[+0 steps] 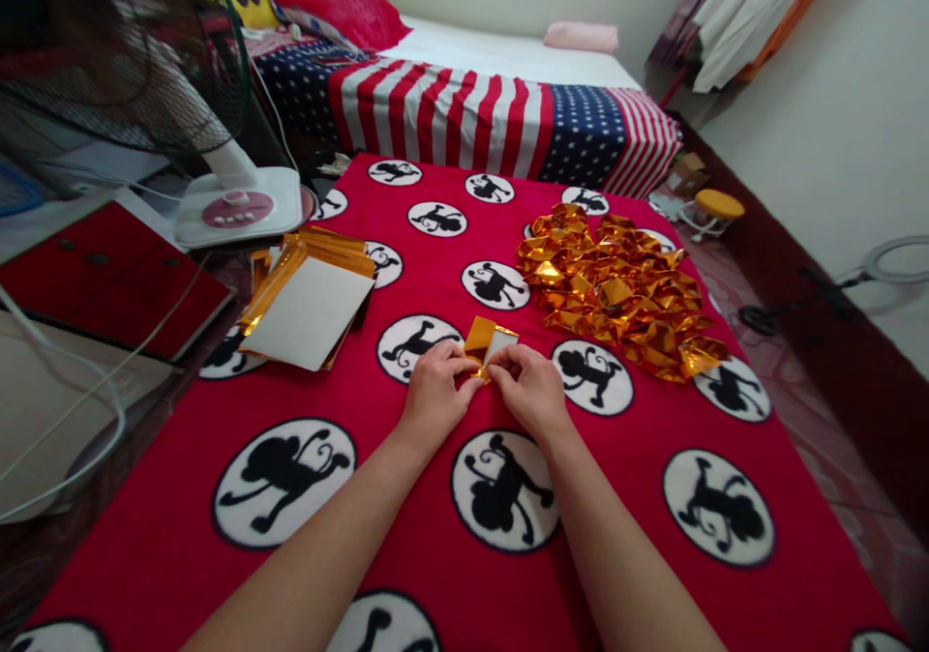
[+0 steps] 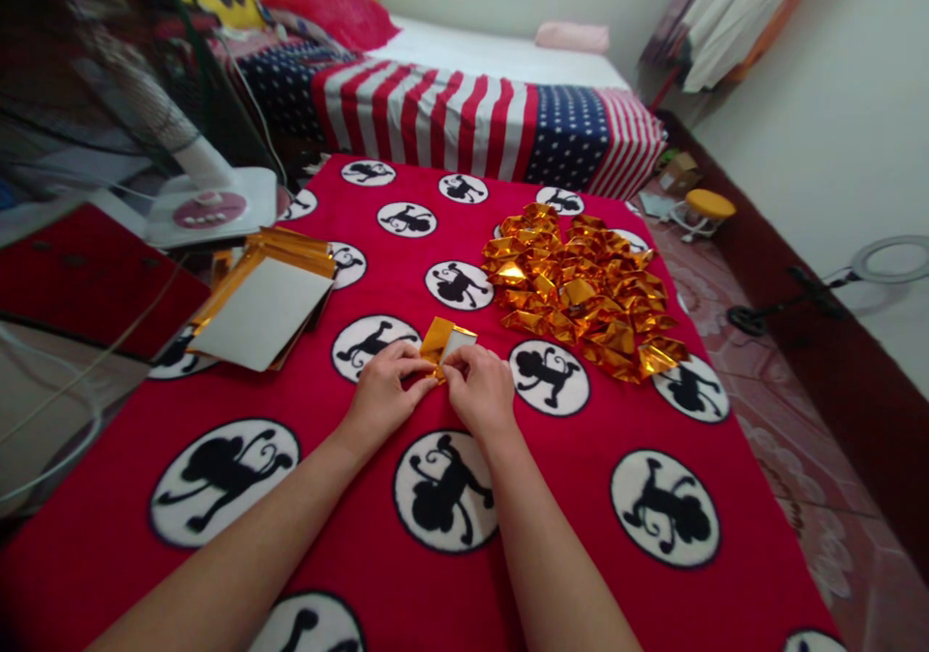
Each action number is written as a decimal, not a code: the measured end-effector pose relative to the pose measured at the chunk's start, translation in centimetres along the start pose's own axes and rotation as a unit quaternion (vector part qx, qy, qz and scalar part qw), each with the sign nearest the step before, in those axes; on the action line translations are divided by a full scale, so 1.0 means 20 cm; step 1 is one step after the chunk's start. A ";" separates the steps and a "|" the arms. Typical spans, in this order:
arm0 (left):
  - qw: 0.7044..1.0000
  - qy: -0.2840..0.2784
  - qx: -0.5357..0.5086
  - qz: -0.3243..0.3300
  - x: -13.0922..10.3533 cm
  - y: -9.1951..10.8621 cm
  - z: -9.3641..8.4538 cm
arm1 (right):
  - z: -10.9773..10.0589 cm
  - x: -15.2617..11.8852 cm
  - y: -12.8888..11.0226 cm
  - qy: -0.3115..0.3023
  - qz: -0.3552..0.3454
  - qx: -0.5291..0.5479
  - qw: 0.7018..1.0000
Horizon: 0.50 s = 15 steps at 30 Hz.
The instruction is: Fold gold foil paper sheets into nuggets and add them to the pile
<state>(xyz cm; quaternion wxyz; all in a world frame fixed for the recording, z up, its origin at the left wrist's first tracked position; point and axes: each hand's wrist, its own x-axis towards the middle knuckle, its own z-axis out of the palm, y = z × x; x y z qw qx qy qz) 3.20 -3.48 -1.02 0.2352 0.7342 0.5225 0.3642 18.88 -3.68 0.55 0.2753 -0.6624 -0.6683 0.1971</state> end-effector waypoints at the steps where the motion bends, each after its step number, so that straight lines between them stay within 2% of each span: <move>1: 1.000 0.001 -0.001 0.001 0.00 0.00 0.00 | 0.00 0.00 0.00 0.004 0.001 -0.005 1.000; 15: 1.000 -0.007 0.016 0.019 0.00 0.00 0.00 | 0.03 0.01 0.02 0.016 -0.007 -0.012 1.000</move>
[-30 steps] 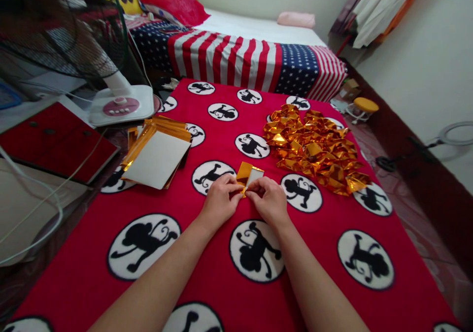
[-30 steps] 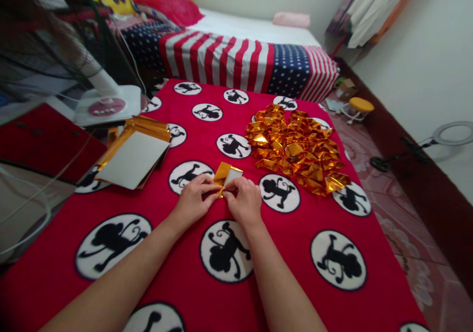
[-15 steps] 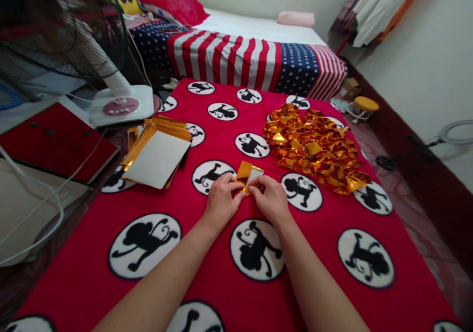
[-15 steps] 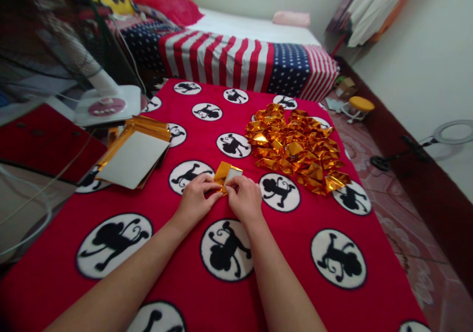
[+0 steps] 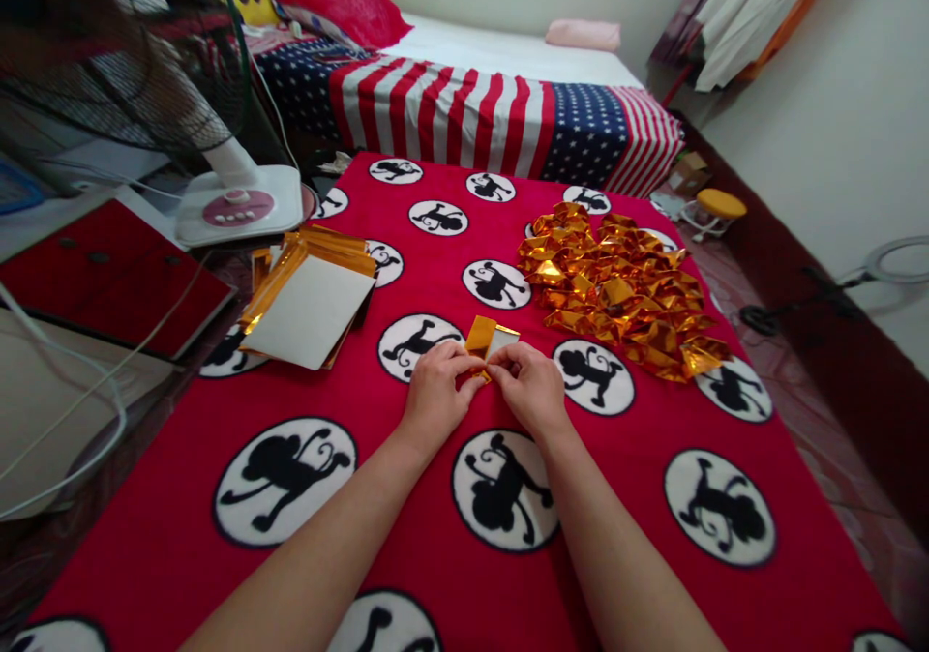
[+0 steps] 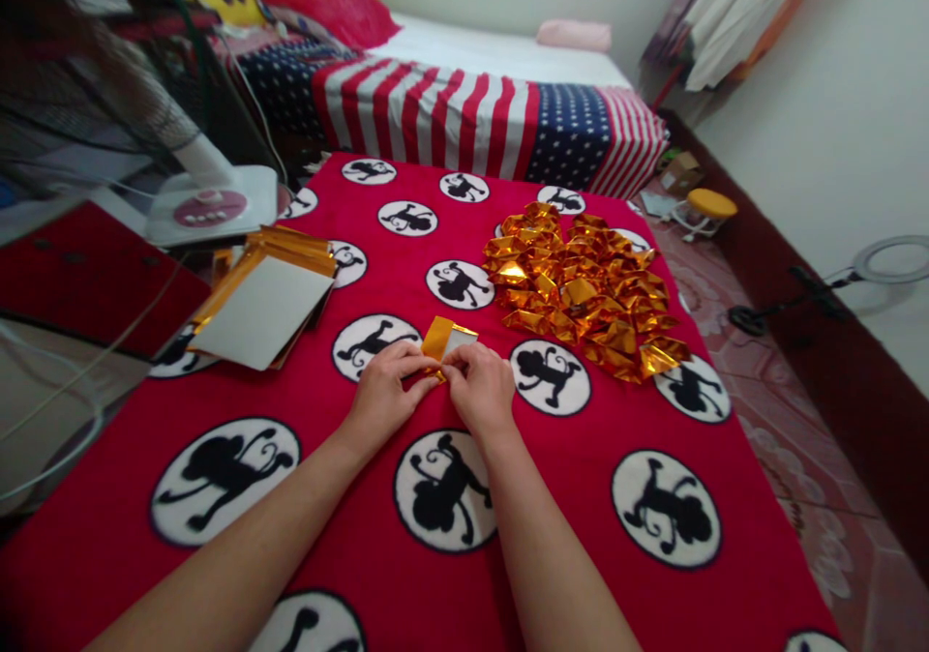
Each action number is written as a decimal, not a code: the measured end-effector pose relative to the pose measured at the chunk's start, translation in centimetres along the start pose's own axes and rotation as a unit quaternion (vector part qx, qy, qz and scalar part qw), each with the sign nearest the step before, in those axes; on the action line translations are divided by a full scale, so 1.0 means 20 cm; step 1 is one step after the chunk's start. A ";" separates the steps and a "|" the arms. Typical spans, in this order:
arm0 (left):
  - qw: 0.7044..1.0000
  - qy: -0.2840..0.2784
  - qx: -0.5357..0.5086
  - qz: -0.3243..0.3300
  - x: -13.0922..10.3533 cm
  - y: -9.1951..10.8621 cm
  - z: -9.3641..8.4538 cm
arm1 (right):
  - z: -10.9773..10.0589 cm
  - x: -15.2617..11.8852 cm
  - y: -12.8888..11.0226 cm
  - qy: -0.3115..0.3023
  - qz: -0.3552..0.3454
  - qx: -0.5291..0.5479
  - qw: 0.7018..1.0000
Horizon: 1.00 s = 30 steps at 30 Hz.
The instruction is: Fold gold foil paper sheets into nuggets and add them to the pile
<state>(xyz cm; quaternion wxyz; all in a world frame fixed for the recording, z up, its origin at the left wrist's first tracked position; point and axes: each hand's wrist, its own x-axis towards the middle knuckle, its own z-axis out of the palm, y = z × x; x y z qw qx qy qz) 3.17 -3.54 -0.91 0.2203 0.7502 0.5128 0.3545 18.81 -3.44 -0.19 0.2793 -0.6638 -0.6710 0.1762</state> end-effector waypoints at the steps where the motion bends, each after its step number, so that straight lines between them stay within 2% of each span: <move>1: 1.000 -0.002 0.002 0.001 0.00 0.00 0.00 | 0.00 0.00 0.00 -0.001 0.002 -0.002 1.000; 5: 1.000 -0.012 0.015 0.014 0.00 -0.01 0.00 | 0.00 0.00 0.00 0.011 -0.004 -0.001 1.000; 10: 0.999 -0.012 0.022 0.021 0.00 -0.01 0.00 | 0.00 -0.11 -0.05 0.091 -0.068 -0.030 0.993; 13: 0.999 -0.015 0.035 0.018 0.00 -0.01 0.00 | 0.01 -0.22 -0.11 0.067 -0.106 -0.075 0.989; 17: 0.999 -0.014 0.034 0.014 0.00 -0.01 0.00 | 0.03 -0.31 -0.13 0.027 -0.095 -0.153 0.983; 24: 1.000 -0.018 0.024 0.003 0.00 0.00 -0.01 | -0.05 -0.29 0.01 0.049 -0.059 -0.205 0.976; 28: 1.000 -0.014 0.024 0.006 0.00 0.00 0.00 | -0.03 -0.29 -0.02 0.062 -0.046 -0.205 0.976; 30: 1.000 -0.012 0.025 0.011 0.00 -0.01 0.00 | 0.00 -0.29 -0.05 0.040 -0.074 -0.196 0.977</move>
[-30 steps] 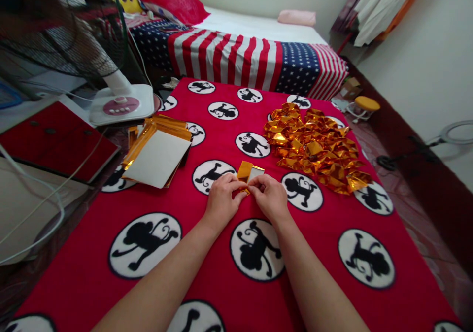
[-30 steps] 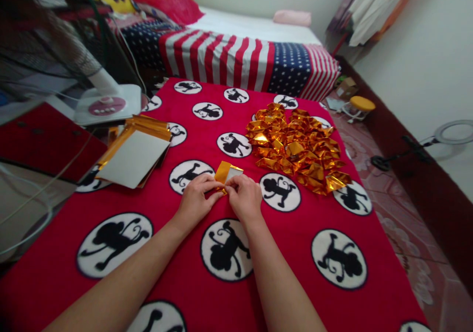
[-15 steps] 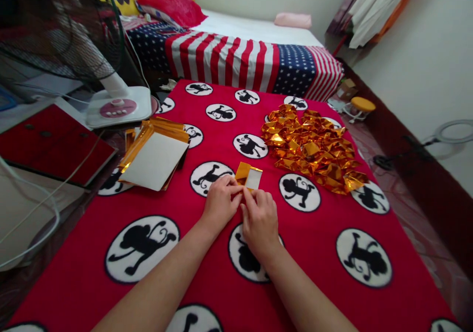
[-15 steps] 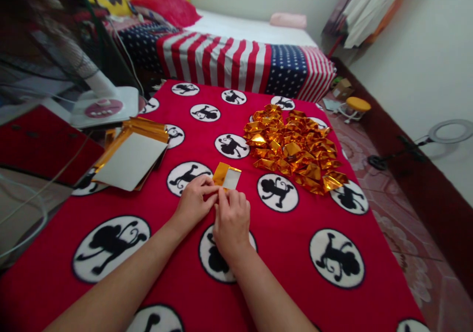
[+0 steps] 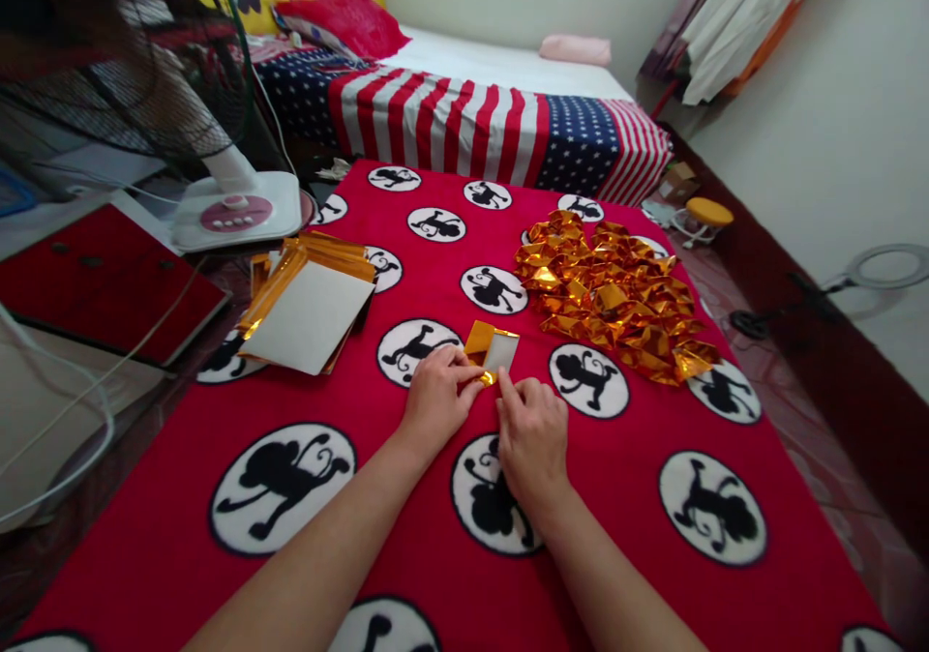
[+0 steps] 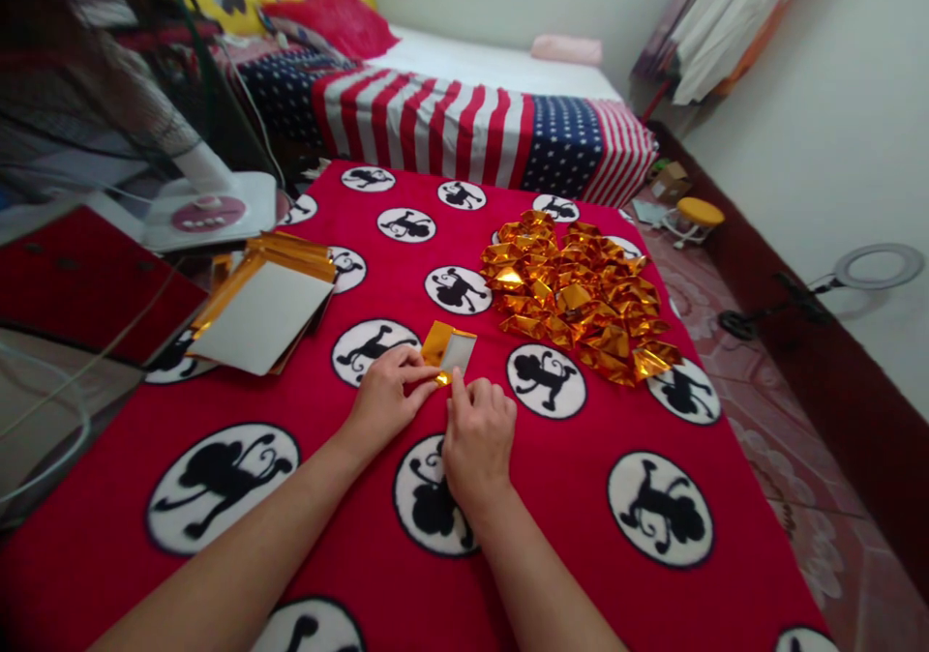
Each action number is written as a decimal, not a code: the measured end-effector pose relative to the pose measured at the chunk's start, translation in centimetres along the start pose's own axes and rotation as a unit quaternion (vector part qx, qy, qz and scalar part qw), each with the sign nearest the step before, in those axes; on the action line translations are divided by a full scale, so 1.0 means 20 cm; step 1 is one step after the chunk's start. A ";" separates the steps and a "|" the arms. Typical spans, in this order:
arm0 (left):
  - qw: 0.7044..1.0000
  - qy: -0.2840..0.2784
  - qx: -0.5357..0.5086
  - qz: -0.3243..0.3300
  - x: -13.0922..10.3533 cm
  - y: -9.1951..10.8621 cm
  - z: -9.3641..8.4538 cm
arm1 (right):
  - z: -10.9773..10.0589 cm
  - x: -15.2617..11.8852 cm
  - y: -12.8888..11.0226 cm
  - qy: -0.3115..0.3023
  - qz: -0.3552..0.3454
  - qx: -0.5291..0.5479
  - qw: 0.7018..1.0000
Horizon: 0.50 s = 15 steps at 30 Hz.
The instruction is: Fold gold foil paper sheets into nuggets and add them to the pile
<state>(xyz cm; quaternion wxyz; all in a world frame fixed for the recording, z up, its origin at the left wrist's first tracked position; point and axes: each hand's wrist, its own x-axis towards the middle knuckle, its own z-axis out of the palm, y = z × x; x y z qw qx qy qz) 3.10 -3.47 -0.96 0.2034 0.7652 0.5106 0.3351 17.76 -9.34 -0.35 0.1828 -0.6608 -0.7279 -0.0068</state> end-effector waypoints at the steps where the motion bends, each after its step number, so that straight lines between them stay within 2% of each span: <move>1: 1.000 0.001 0.000 0.002 0.00 0.00 0.00 | 0.00 0.00 -0.01 -0.005 -0.014 0.001 1.000; 9: 1.000 -0.007 0.011 -0.007 0.00 0.00 0.00 | -0.02 0.01 0.07 0.009 0.038 -0.026 0.999; 13: 1.000 -0.004 0.013 -0.005 0.00 0.00 0.01 | -0.02 0.01 0.04 0.000 -0.004 0.016 1.000; 15: 1.000 -0.006 0.011 -0.004 0.00 0.00 0.00 | -0.02 0.03 0.05 -0.012 0.001 0.021 1.000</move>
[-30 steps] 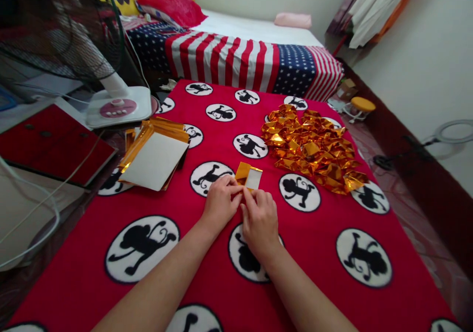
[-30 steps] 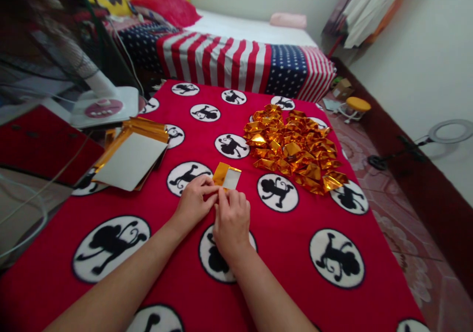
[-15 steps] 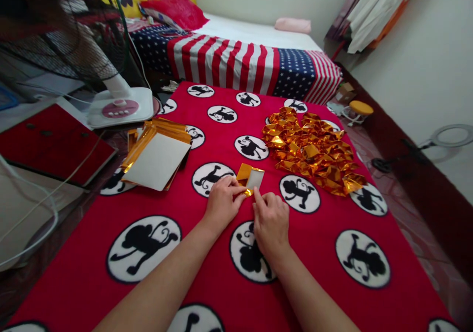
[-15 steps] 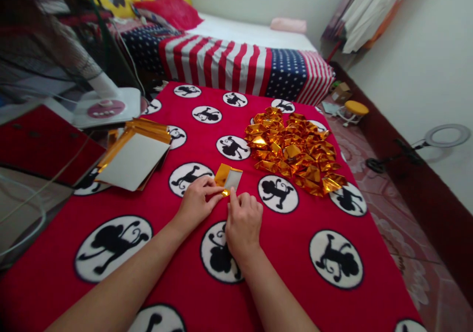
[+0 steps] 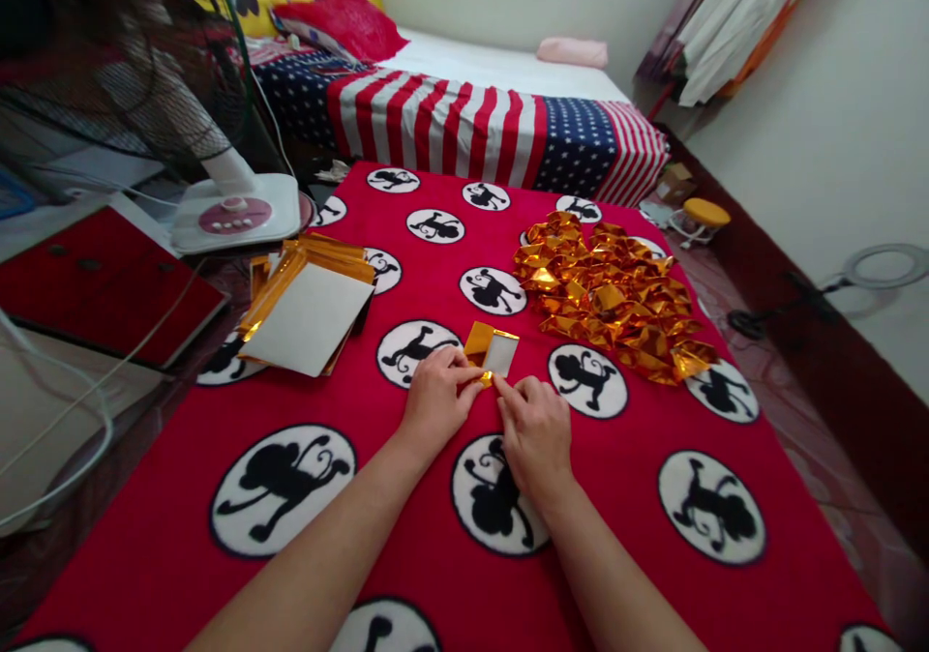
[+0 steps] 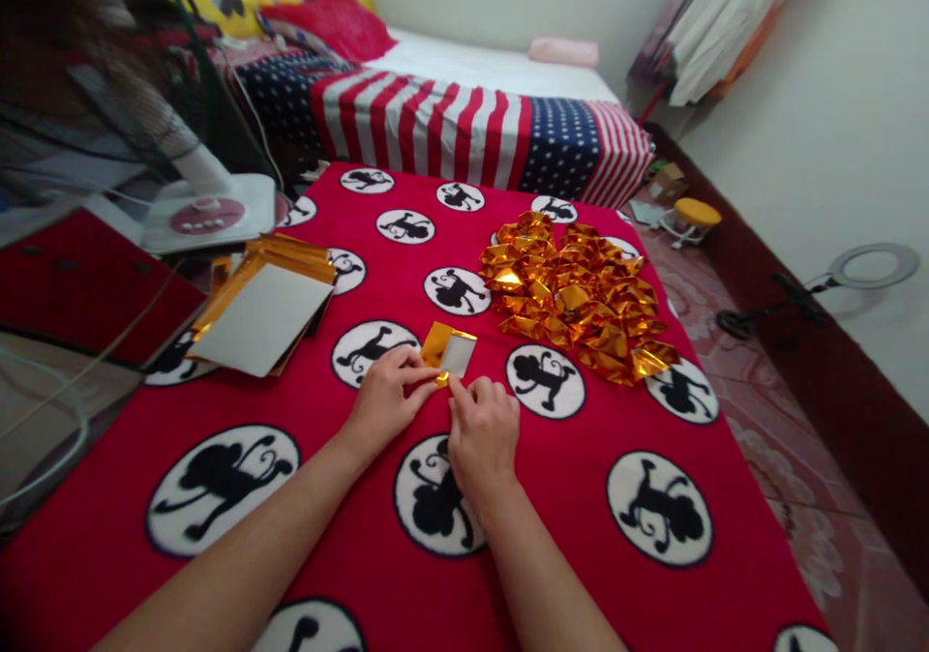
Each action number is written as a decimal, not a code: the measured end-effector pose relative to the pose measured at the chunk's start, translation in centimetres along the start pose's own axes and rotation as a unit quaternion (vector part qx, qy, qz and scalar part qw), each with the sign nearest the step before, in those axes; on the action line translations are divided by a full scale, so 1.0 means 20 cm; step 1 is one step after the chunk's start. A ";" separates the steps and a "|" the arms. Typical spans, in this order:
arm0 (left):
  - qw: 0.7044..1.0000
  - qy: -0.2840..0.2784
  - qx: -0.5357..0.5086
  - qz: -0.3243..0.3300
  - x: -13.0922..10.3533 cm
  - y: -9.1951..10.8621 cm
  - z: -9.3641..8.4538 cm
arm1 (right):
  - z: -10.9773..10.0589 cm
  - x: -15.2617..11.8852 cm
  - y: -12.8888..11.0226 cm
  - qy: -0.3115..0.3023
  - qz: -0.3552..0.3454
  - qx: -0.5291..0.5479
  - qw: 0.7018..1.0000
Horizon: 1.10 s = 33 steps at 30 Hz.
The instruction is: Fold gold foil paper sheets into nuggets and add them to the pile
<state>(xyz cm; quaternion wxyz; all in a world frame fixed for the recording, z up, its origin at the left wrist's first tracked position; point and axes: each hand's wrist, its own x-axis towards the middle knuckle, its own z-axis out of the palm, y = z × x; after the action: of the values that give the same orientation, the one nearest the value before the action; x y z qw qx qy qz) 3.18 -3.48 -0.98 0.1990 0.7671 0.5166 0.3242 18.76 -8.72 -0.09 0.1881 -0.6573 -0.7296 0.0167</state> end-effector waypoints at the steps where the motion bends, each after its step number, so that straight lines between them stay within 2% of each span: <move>1: 1.000 -0.001 -0.001 0.000 0.00 0.00 0.00 | 0.00 0.02 0.01 0.005 0.016 -0.005 1.000; 4: 1.000 -0.004 -0.006 -0.001 0.00 0.01 -0.01 | -0.01 0.10 0.08 0.049 0.051 -0.003 0.997; 7: 1.000 -0.006 -0.010 -0.002 0.00 0.01 -0.01 | -0.01 0.23 0.12 0.117 0.056 0.045 0.991; 9: 1.000 -0.007 -0.010 -0.001 0.00 0.00 -0.01 | -0.01 0.34 0.10 0.111 0.048 0.071 0.990; 15: 0.999 -0.034 0.015 0.006 0.02 -0.01 -0.02 | 0.03 0.63 0.01 -0.066 0.078 0.080 0.991; 17: 0.998 -0.053 0.028 0.010 0.03 -0.01 -0.03 | 0.03 0.70 0.00 -0.137 0.068 0.068 0.986; 19: 0.996 -0.077 0.040 0.016 0.05 -0.02 -0.06 | 0.01 0.73 0.02 -0.181 0.065 0.064 0.979; 22: 0.991 -0.119 0.059 0.032 0.09 -0.03 -0.11 | -0.02 0.73 0.06 -0.211 0.061 0.069 0.973; 25: 0.983 -0.152 0.092 0.049 0.15 -0.05 -0.17 | -0.06 0.68 0.13 -0.223 0.063 0.069 0.970; 27: 0.978 -0.165 0.116 0.060 0.18 -0.07 -0.20 | -0.09 0.61 0.17 -0.235 0.076 0.090 0.965; 30: 0.971 -0.186 0.132 0.072 0.21 -0.07 -0.21 | -0.11 0.47 0.21 -0.285 0.103 0.169 0.938; 33: 0.978 -0.166 0.117 0.047 0.18 -0.06 -0.18 | -0.13 0.32 0.19 -0.295 0.152 0.251 0.909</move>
<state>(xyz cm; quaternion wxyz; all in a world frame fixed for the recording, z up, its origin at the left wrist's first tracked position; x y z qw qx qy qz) 0.75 0.11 1.95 0.1760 0.8515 0.4741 0.1384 22.73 -2.66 2.81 0.1182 -0.6562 -0.6148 0.4213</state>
